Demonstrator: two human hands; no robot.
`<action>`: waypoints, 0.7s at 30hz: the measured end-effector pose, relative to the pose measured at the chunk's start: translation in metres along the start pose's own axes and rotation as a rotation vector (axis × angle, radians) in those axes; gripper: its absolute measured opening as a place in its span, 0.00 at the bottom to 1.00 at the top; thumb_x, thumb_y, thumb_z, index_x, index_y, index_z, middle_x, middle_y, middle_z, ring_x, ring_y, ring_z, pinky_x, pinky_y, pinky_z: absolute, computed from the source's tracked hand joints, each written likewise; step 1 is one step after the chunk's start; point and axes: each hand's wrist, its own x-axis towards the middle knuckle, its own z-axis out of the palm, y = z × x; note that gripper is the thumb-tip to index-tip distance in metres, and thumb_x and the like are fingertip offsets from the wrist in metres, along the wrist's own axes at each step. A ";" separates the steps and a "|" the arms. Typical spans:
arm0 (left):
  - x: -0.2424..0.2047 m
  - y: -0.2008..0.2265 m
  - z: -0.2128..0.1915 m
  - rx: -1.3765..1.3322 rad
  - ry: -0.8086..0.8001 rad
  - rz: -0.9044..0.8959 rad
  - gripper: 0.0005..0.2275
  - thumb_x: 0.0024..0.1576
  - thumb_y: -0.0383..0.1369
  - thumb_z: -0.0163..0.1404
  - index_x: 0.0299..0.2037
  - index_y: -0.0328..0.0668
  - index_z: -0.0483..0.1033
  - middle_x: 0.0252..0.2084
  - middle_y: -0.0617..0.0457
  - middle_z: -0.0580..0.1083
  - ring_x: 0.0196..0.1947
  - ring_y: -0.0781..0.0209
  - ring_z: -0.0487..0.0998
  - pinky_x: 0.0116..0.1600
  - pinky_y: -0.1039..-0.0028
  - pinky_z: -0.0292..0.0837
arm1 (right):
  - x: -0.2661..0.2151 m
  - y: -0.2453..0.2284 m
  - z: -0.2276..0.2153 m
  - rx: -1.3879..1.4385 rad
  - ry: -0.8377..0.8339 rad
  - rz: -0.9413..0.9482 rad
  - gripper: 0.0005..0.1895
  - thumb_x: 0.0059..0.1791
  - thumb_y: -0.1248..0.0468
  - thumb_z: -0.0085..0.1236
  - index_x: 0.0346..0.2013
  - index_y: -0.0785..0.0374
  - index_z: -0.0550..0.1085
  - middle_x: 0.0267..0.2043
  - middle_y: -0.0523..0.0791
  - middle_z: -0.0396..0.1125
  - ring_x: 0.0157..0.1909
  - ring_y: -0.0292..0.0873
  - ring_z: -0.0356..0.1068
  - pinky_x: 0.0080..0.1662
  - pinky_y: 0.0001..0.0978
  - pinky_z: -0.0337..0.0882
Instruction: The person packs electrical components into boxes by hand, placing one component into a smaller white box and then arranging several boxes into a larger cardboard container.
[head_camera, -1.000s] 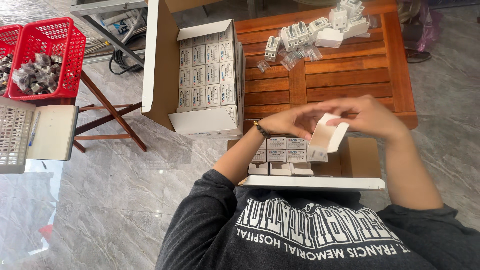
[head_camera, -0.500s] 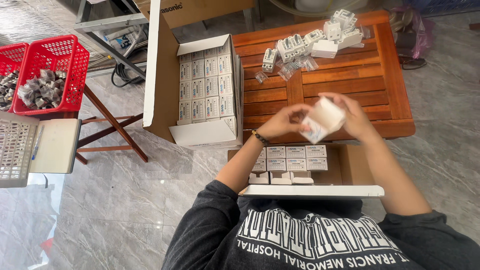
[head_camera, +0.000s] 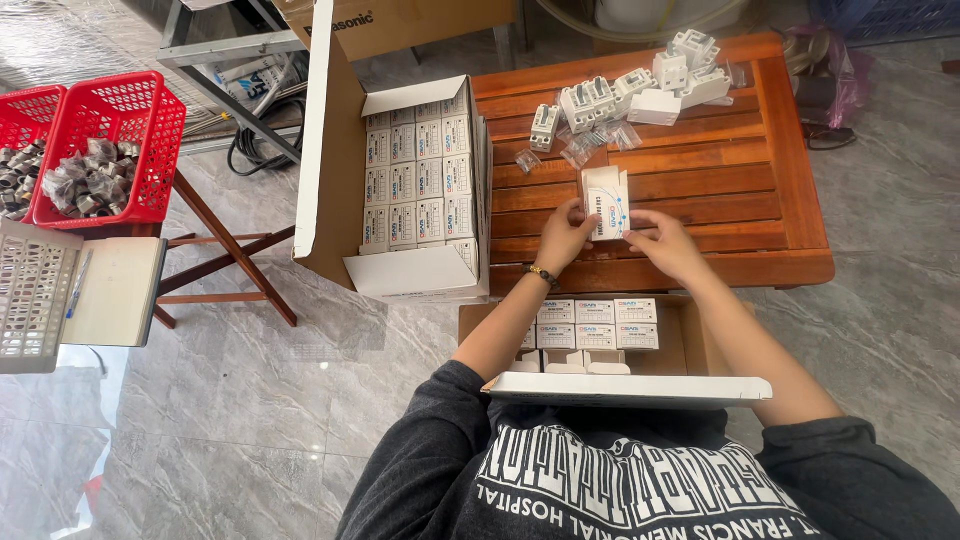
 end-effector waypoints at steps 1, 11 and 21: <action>0.003 -0.004 -0.001 0.020 0.000 -0.006 0.31 0.60 0.39 0.57 0.69 0.26 0.61 0.57 0.32 0.72 0.49 0.48 0.82 0.39 0.72 0.88 | 0.001 -0.002 0.001 -0.033 -0.010 0.017 0.27 0.53 0.61 0.63 0.66 0.61 0.71 0.55 0.64 0.70 0.47 0.52 0.77 0.48 0.44 0.76; 0.026 -0.051 -0.012 0.149 0.005 0.072 0.24 0.68 0.46 0.47 0.64 0.34 0.70 0.57 0.35 0.73 0.56 0.41 0.78 0.52 0.59 0.82 | 0.035 -0.001 -0.035 -0.125 -0.079 0.001 0.24 0.54 0.71 0.58 0.64 0.78 0.68 0.58 0.73 0.64 0.51 0.65 0.73 0.46 0.51 0.76; 0.006 -0.023 -0.016 0.081 -0.079 0.090 0.22 0.68 0.42 0.47 0.65 0.31 0.68 0.57 0.32 0.67 0.56 0.39 0.77 0.48 0.62 0.85 | 0.146 -0.017 -0.080 -0.926 0.142 -0.403 0.35 0.51 0.64 0.60 0.72 0.70 0.66 0.74 0.61 0.54 0.74 0.65 0.54 0.65 0.59 0.64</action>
